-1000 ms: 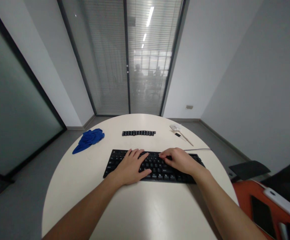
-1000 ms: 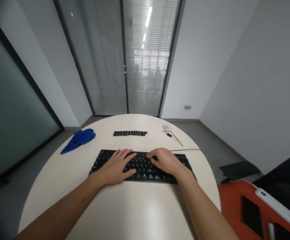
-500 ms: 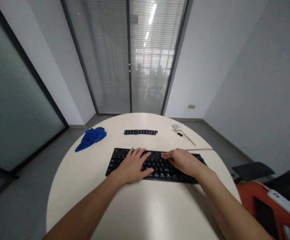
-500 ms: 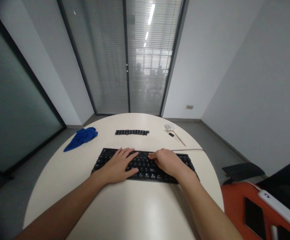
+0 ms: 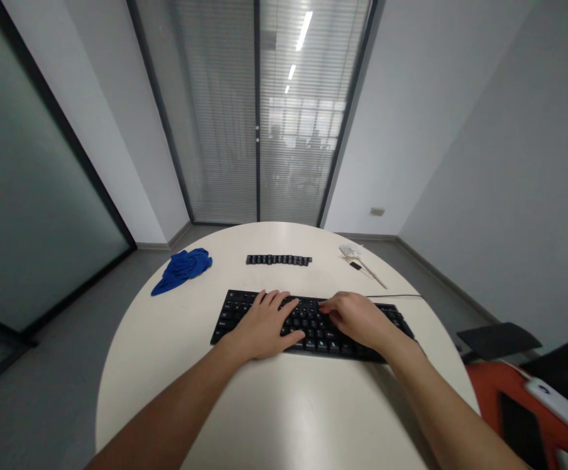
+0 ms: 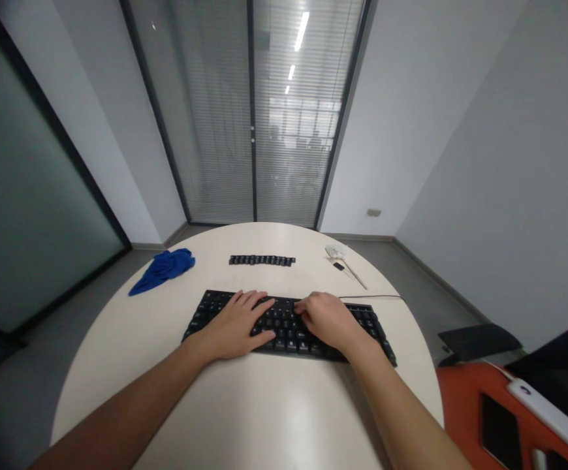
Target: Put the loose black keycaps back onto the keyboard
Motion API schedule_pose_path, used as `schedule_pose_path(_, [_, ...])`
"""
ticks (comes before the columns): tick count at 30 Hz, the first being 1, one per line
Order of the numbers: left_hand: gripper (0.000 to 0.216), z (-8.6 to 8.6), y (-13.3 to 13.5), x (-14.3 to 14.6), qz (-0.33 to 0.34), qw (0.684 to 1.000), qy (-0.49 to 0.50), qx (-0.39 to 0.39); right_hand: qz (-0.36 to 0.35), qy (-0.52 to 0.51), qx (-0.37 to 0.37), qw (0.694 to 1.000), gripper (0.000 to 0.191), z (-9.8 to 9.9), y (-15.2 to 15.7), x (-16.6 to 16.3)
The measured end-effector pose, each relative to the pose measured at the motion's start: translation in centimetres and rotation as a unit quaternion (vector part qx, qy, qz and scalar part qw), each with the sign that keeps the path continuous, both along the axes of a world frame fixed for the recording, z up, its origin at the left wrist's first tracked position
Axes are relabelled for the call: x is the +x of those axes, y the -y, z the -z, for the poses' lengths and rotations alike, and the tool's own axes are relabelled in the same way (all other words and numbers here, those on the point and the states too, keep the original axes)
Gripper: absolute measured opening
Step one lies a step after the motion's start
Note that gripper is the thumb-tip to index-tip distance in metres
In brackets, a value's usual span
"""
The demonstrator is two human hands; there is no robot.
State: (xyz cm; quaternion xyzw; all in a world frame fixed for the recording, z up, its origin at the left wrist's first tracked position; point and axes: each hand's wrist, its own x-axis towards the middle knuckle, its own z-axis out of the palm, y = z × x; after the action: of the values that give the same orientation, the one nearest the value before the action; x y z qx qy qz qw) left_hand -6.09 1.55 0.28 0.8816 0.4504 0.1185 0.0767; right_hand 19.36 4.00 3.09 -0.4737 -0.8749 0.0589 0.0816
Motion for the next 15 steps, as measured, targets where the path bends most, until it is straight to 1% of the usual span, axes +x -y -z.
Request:
schedule_pose_path(4, [0.067, 0.0, 0.0, 0.0, 0.0, 1.0, -0.001, 0.003, -0.022, -0.041, 0.009, 0.999, 0.03, 0.2, -0.6, 0.2])
schedule_pose_path(6, [0.068, 0.0, 0.0, 0.0, 0.003, 1.0, -0.001, 0.005, -0.013, -0.068, 0.002, 0.998, 0.028, 0.4, -1.1, 0.4])
schedule_pose_path(10, [0.069, -0.2, 0.0, 0.0, 0.005, 1.0, -0.006, 0.001, 0.042, -0.093, 0.004, 0.995, 0.025, 1.0, -2.9, 0.4])
schedule_pose_path(12, [0.069, -0.1, 0.0, 0.0, 0.005, 1.0, -0.007, -0.002, 0.083, -0.09, -0.004, 0.992, 0.025, 1.2, -4.2, 0.1])
schedule_pose_path(15, [0.069, -0.1, -0.1, 0.0, 0.006, 1.0, -0.001, 0.0, 0.103, -0.049, -0.036, 0.993, 0.032, 1.4, -6.6, -0.6])
